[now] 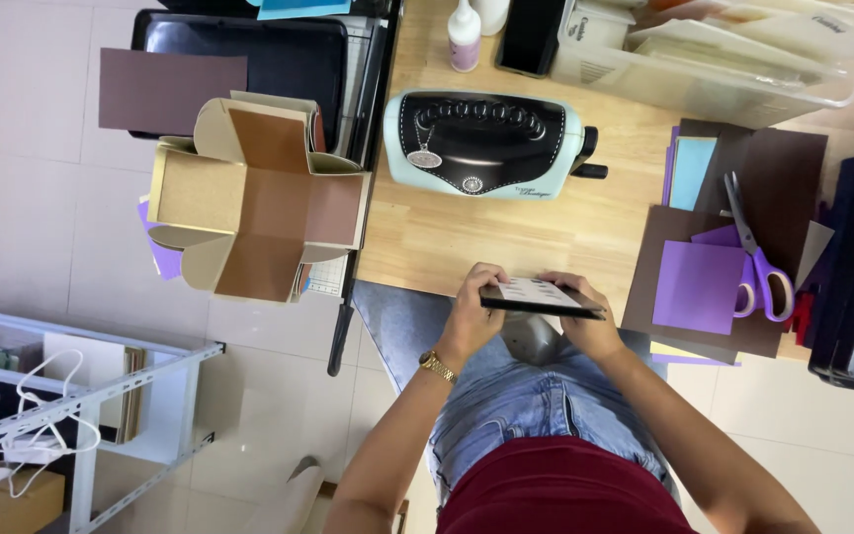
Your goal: Using a manual die-cutting machine to process paper and organizing the pieces into a decorative box
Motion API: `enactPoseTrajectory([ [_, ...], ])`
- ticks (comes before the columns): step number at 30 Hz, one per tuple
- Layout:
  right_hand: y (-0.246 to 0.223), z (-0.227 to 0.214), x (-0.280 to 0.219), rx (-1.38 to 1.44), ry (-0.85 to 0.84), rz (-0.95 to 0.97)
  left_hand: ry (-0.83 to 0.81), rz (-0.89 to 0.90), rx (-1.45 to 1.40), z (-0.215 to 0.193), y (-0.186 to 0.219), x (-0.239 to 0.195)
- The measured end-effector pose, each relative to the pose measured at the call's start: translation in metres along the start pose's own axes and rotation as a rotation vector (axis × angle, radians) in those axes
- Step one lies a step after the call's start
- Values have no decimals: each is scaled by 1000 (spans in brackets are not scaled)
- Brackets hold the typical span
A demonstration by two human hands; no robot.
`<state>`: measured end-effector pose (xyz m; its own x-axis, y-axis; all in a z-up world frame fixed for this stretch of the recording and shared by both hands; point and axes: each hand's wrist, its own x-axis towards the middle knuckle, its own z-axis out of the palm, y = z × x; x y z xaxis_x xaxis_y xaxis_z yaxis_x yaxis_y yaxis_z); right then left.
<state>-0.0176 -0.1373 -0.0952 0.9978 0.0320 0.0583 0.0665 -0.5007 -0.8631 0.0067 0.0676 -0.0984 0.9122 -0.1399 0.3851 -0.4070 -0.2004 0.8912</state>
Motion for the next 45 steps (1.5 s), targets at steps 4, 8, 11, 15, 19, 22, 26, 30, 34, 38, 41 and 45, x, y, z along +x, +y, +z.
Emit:
enactPoseTrajectory([
  [4,-2,1,-1,12,7,35,-25,-24,5,-4,5,0],
  [8,-6,-6,3,-44,-100,79,-83,-318,75,-8,4,-10],
  [11,-24,-4,9,8,-289,221,-136,-695,79,-35,48,4],
  [15,-12,29,14,426,-522,559,-172,-1015,52,-68,73,10],
  [19,-45,31,42,511,-529,611,-142,-1010,24,-79,22,6],
  [22,-49,34,55,519,-515,641,-219,-1017,79,-87,13,27],
  [26,-56,33,67,537,-476,660,-306,-1031,103,-91,5,51],
  [30,-25,34,83,34,-595,518,-326,-1017,56,-99,16,75],
  [34,-95,-41,148,-703,-385,371,-289,-979,56,-103,-15,75],
  [38,-150,-60,213,-597,-78,-425,-292,-837,-45,-102,-14,78],
  [41,-135,-32,255,-663,-283,-179,-274,-801,-98,-103,-25,76],
  [45,-91,-16,265,-761,-288,-97,-232,-790,-138,-99,-41,75],
])
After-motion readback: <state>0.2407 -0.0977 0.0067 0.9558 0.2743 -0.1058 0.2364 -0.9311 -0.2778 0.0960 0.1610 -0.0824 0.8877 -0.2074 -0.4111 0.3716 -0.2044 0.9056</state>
